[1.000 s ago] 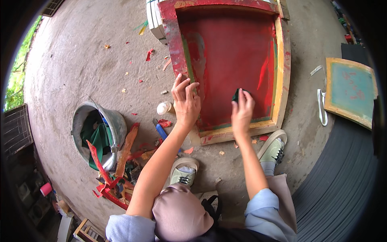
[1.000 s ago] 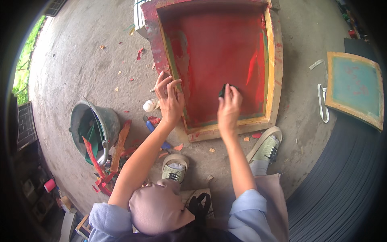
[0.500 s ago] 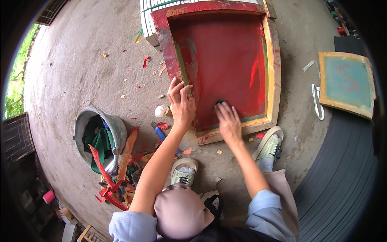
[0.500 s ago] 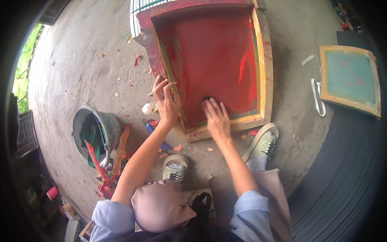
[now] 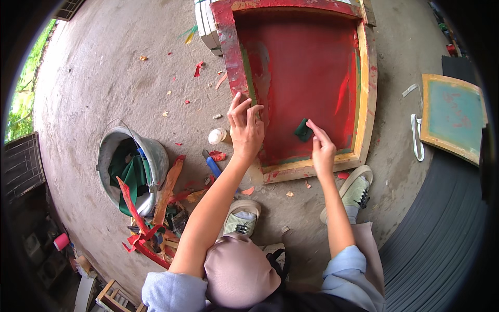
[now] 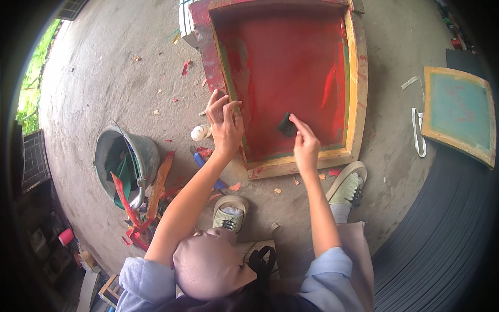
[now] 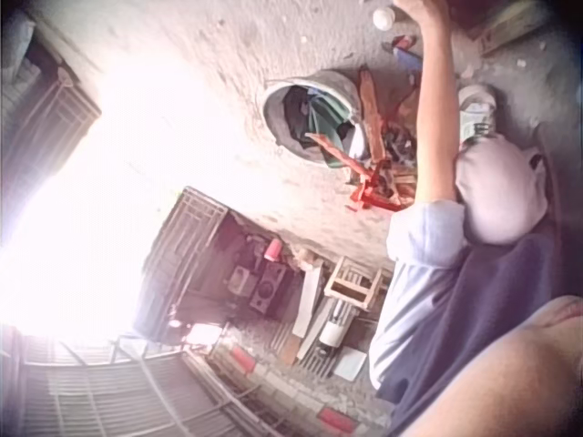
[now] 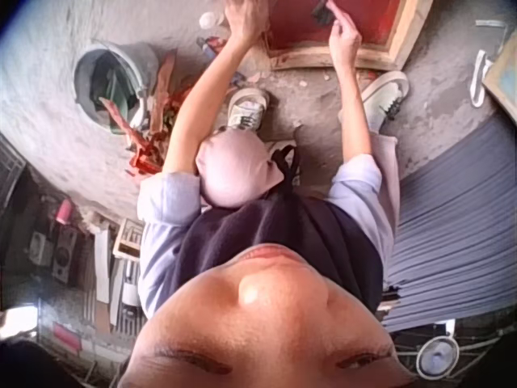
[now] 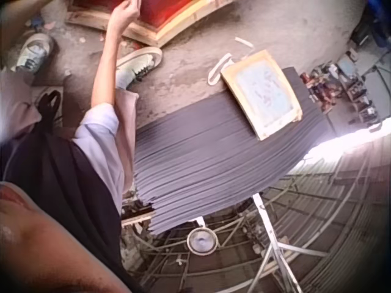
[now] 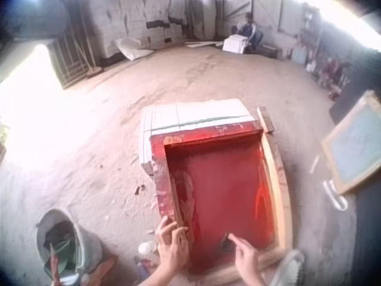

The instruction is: The person sits on the floor and cleans a red wooden frame by hand, then uses a green cloth to wipe the surface. The person flips the frame over and continues wiping both sides.

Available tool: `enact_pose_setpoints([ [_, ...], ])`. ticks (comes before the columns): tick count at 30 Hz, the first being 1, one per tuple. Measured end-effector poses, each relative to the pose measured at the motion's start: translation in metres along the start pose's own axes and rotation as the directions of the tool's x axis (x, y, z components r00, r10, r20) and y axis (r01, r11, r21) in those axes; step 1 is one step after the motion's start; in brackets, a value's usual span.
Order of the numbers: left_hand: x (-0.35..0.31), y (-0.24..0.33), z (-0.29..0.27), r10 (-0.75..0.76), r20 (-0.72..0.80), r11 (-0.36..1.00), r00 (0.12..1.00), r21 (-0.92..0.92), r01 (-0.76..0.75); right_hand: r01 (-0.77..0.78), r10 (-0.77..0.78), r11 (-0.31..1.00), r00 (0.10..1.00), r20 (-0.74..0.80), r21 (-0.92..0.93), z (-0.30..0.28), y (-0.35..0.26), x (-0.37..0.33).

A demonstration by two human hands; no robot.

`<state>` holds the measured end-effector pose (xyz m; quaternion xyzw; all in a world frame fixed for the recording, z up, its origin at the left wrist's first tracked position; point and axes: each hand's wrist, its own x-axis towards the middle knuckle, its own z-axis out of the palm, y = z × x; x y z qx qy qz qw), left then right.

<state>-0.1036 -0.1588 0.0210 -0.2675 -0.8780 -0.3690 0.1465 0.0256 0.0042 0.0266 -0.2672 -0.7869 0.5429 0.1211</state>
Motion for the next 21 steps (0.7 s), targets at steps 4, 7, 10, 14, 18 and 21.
enact_pose_setpoints([
  [4, 0.001, 0.001, 0.000, 0.018, -0.007, 1.000, 1.000, 0.001, -0.018, 0.313, -0.262, 0.715, 0.949, 0.175, -0.625, 0.030, 0.004, -0.021],
  [7, 0.001, 0.003, 0.001, 0.011, 0.004, 1.000, 1.000, 0.002, -0.011, 0.541, -0.320, 0.576, 0.839, 0.440, -0.613, 0.027, 0.022, -0.029],
  [10, -0.001, -0.001, -0.001, 0.002, -0.004, 1.000, 1.000, 0.002, -0.002, 0.565, -0.316, 0.301, 0.819, 0.479, -0.768, 0.003, 0.017, 0.011],
  [14, 0.005, 0.004, 0.004, 0.015, -0.016, 1.000, 1.000, 0.002, -0.015, 0.293, -0.351, 0.591, 0.932, 0.088, -0.751, 0.033, 0.018, 0.008],
  [18, 0.004, 0.001, 0.001, -0.009, 0.005, 1.000, 1.000, 0.004, 0.009, 0.571, -0.241, 0.410, 0.820, 0.520, -0.711, 0.018, 0.022, -0.015],
  [21, -0.004, 0.001, -0.002, -0.005, 0.023, 1.000, 1.000, 0.014, 0.005, 0.319, -0.275, 0.452, 0.938, 0.211, -0.833, -0.001, 0.017, 0.010],
])
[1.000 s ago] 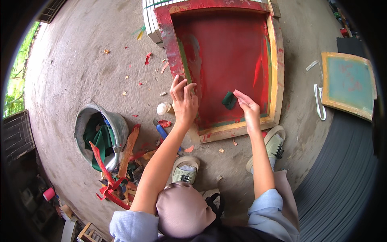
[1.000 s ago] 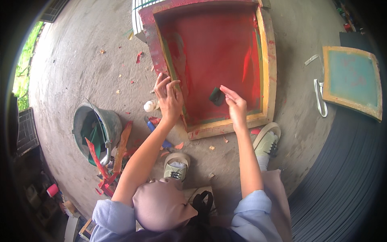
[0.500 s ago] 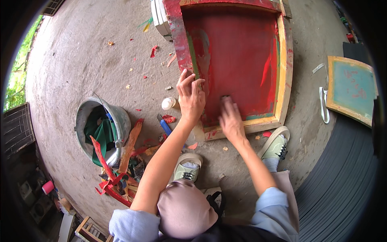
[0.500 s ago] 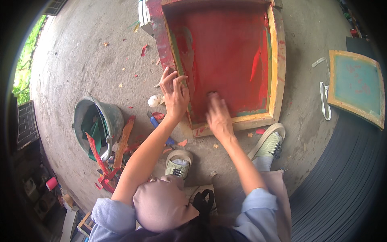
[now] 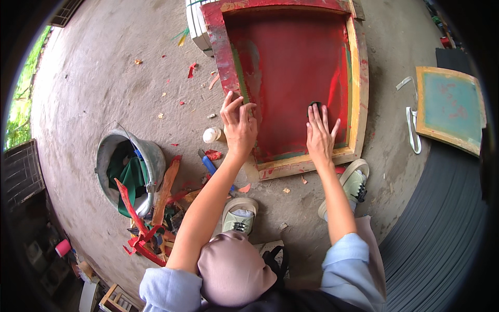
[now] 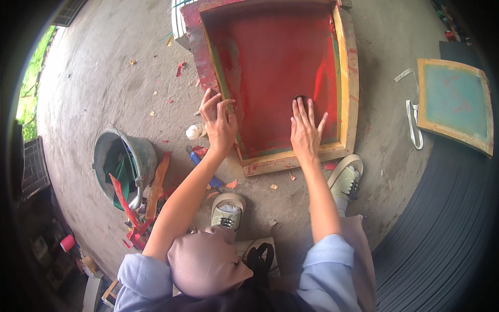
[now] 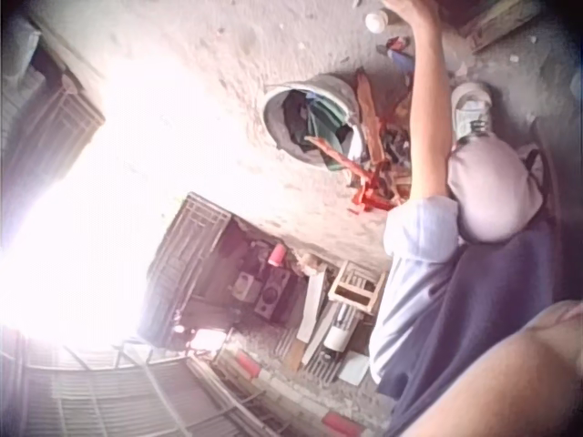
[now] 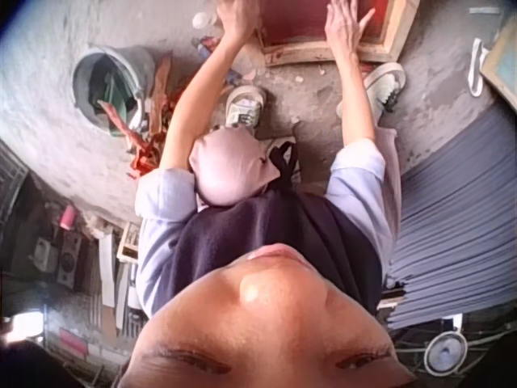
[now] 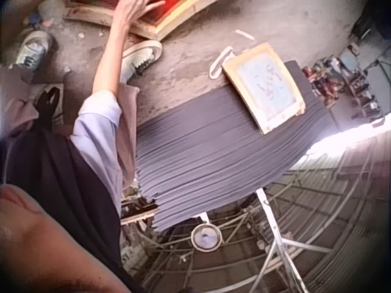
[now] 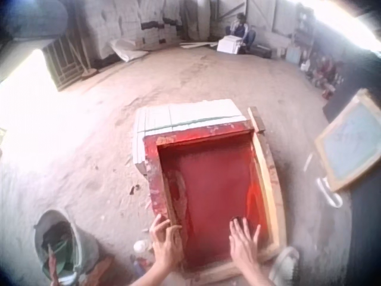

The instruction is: The person sits on the floor and cleans a red wooden frame by hand, then uses a green cloth to wipe the surface. The person flips the frame over and continues wiping both sides.

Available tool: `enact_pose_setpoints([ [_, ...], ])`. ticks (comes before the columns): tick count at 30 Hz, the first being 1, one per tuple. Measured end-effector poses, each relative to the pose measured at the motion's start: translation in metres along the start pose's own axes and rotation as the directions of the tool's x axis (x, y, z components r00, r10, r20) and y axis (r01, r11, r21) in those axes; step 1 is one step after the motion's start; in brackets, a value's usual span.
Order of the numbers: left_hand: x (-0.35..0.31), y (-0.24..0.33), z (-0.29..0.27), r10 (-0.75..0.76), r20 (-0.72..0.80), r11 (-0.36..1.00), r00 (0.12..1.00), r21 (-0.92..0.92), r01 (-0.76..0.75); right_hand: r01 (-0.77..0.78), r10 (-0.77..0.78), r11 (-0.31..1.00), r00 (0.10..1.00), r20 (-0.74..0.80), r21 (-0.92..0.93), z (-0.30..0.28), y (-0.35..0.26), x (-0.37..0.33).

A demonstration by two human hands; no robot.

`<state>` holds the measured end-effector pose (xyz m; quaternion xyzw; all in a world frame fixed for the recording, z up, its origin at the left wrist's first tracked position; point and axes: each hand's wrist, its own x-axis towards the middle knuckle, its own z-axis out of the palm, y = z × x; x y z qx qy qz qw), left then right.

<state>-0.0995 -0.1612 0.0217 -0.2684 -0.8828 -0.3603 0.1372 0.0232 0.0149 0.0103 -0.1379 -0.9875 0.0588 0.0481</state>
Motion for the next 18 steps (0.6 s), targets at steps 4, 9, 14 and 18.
enact_pose_setpoints([
  [4, 0.007, 0.004, 0.003, 0.015, -0.029, 1.000, 0.999, -0.006, -0.015, 0.040, -0.052, 0.993, 0.992, 0.114, 0.108, 0.007, -0.051, -0.037],
  [9, 0.005, 0.000, -0.005, 0.019, -0.053, 1.000, 0.998, 0.018, -0.018, 0.085, -0.083, 0.978, 0.996, -0.017, 0.192, -0.009, -0.020, -0.007],
  [14, 0.001, 0.004, 0.003, 0.035, 0.029, 0.998, 0.999, 0.047, -0.036, -0.109, 0.126, 0.910, 0.992, -0.015, 0.399, -0.015, 0.006, 0.036],
  [18, 0.015, 0.014, -0.035, 0.004, 0.210, 0.998, 0.978, 0.062, -0.017, -0.314, 0.330, 0.646, 0.937, 0.116, 0.696, -0.093, -0.019, 0.063],
])
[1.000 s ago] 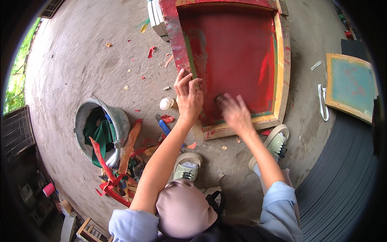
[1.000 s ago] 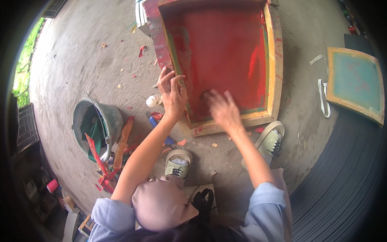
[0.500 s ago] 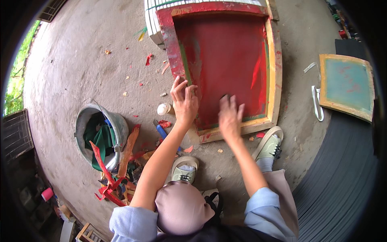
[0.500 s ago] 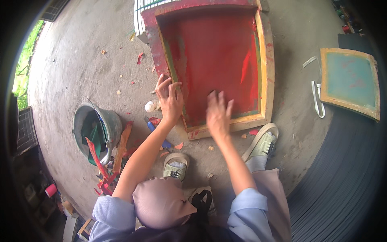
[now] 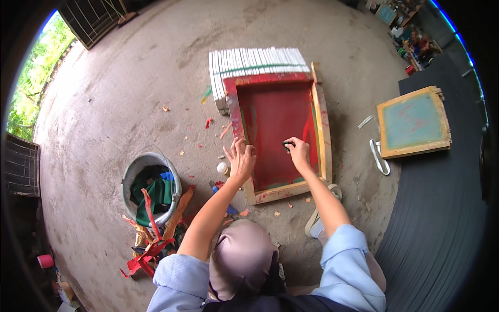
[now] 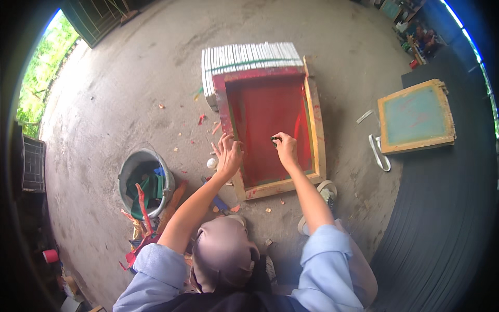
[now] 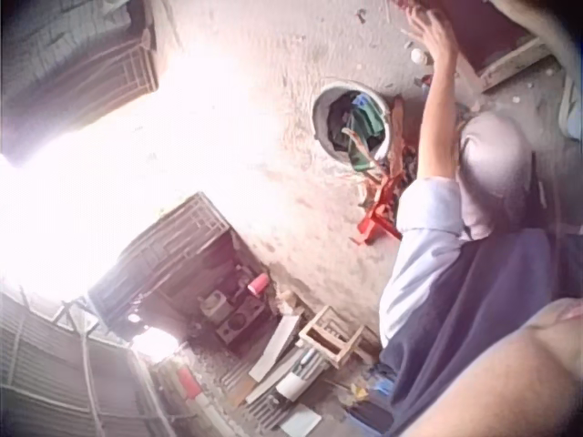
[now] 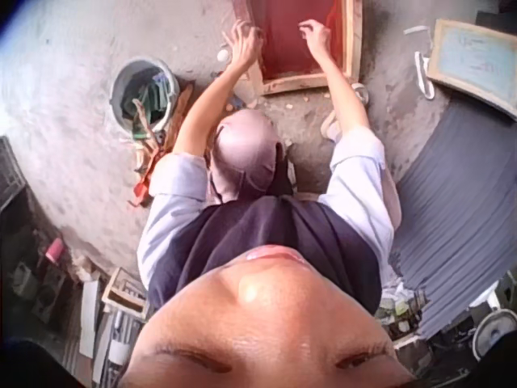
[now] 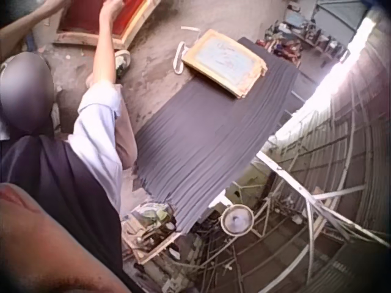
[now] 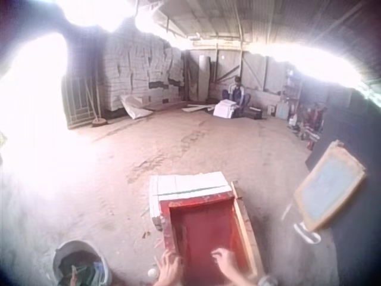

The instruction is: The person sits on the floor and cleans a red wooden frame by hand, then uses a green cloth to wipe the surface. The person flips the frame over and continues wiping both sides.

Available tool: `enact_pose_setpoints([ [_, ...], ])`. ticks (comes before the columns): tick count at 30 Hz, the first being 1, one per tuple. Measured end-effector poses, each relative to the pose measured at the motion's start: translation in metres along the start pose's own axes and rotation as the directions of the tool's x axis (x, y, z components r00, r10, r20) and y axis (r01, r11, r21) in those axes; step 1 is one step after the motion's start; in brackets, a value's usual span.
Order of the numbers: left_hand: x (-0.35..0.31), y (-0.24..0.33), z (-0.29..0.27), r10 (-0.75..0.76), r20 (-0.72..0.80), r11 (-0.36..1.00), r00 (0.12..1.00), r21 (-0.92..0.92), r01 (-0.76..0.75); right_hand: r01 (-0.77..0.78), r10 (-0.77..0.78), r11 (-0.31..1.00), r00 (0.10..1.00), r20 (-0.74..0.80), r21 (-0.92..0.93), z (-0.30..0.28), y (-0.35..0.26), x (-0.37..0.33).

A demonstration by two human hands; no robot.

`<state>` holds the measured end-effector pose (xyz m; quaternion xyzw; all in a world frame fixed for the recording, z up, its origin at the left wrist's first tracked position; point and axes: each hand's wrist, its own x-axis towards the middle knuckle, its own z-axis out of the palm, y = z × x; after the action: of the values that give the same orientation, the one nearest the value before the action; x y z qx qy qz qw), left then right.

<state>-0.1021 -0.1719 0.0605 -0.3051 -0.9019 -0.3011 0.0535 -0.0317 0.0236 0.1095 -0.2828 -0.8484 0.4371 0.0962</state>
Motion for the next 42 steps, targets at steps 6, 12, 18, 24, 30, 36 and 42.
enact_pose_setpoints([
  [6, 0.063, 0.067, -0.097, 0.173, 0.114, 0.848, 0.978, -0.522, -0.089, 0.223, -0.238, 0.950, 0.970, 0.041, 0.219, -0.111, -0.120, -0.032],
  [12, 0.069, 0.205, -0.160, 0.430, 0.076, 0.454, 0.900, -0.880, -0.143, 0.317, -0.313, 0.946, 0.948, -0.066, 0.067, -0.209, -0.157, -0.102],
  [18, 0.025, 0.265, -0.156, 0.439, 0.077, 0.719, 0.895, -0.628, -0.298, 0.440, -0.468, 0.878, 0.870, -0.154, -0.187, -0.231, -0.125, -0.150],
  [24, -0.012, 0.237, -0.109, 0.400, 0.286, 0.894, 0.871, -0.330, -0.303, 0.354, -0.398, 0.727, 0.916, 0.060, -0.588, -0.179, -0.035, -0.164],
  [30, -0.060, 0.147, -0.064, 0.087, 0.321, 0.994, 0.943, -0.089, -0.061, 0.480, -0.206, 0.515, 0.873, 0.442, -0.710, -0.147, 0.044, -0.156],
  [36, -0.114, 0.043, -0.044, -0.194, 0.197, 0.978, 0.961, 0.117, 0.173, 0.455, -0.196, 0.516, 0.887, 0.417, -0.726, -0.135, 0.080, -0.111],
  [42, -0.100, 0.022, -0.030, -0.149, 0.020, 0.988, 0.989, 0.030, 0.149, 0.327, -0.197, 0.718, 0.942, 0.270, -0.614, -0.113, 0.087, -0.046],
])
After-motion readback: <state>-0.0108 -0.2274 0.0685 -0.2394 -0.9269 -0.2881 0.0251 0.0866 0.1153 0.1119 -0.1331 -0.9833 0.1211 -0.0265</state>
